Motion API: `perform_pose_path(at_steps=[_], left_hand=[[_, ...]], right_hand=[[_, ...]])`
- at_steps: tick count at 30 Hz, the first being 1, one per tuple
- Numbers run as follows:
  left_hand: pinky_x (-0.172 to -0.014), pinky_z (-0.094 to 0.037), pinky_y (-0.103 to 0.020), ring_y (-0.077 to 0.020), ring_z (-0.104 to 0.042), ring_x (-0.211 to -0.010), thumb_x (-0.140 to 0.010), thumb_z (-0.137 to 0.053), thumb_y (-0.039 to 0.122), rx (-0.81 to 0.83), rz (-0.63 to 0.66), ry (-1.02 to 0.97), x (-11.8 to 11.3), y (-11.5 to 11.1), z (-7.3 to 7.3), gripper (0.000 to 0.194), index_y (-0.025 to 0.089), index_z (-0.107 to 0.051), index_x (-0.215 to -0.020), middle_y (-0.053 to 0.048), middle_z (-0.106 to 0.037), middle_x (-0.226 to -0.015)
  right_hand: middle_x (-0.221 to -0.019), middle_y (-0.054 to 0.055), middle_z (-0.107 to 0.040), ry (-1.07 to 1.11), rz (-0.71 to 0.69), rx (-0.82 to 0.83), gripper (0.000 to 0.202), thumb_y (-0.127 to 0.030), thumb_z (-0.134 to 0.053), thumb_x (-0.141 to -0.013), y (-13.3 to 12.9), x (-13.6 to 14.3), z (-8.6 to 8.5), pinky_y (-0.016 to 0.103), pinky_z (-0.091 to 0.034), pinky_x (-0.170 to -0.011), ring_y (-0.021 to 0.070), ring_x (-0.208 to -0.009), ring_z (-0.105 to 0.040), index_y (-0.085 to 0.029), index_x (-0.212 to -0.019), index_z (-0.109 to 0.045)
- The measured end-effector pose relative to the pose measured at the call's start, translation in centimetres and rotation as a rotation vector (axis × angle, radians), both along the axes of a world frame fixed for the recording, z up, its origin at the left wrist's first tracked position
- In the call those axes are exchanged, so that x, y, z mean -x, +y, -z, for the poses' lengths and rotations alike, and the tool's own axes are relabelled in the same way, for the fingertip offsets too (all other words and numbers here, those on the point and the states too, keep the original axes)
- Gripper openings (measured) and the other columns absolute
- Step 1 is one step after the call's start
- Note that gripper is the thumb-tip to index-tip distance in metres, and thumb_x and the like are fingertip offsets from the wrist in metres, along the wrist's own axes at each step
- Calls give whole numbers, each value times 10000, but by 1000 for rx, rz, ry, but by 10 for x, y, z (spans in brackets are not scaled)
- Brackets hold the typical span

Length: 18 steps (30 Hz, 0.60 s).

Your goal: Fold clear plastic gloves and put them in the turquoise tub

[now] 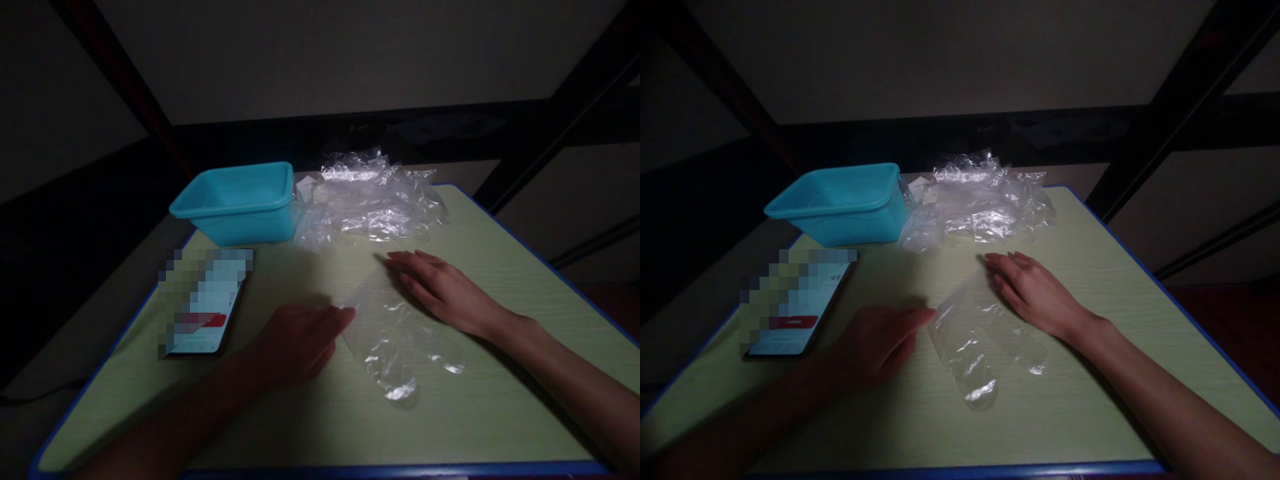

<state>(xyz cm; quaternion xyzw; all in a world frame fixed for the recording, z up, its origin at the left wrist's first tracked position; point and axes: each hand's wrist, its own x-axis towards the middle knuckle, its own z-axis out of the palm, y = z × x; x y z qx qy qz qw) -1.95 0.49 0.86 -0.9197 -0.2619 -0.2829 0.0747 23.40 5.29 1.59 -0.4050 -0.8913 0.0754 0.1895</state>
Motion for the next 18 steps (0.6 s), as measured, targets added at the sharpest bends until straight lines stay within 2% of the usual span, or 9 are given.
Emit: perform_pose_path(at_steps=[6, 12, 18], left_hand=[[-408, -453, -200, -102, -603, -481, -908, -270, 119, -53, 105, 14, -6, -5, -6, 224, 129, -483, -976, -30, -697, -709], [-474, -491, -199, -98, -620, -517, -919, -294, 142, 7, 167, 32, -6, -8, -4, 240, 155, -533, -939, -21, -697, -709], [-494, -501, -205, -104, -625, -521, -908, -345, 134, 24, 223, -13, -6, -12, -6, 213, 147, -556, -938, -24, -692, -693]], right_hand=[[-1220, 134, -589, -39, -12, -4, 379, -222, -311, -923, 1, -3, 2, 531, -309, -1038, 241, -1100, -564, -106, -1257, -449], [-1255, 130, -565, -51, -26, 15, 383, -234, -302, -926, 0, -3, 4, 561, -277, -1042, 245, -1153, -529, -146, -1277, -427], [-1277, 138, -547, -71, -79, 49, 396, -253, -303, -937, -1, -1, 4, 535, -240, -1070, 230, -1237, -446, -128, -1298, -407]])
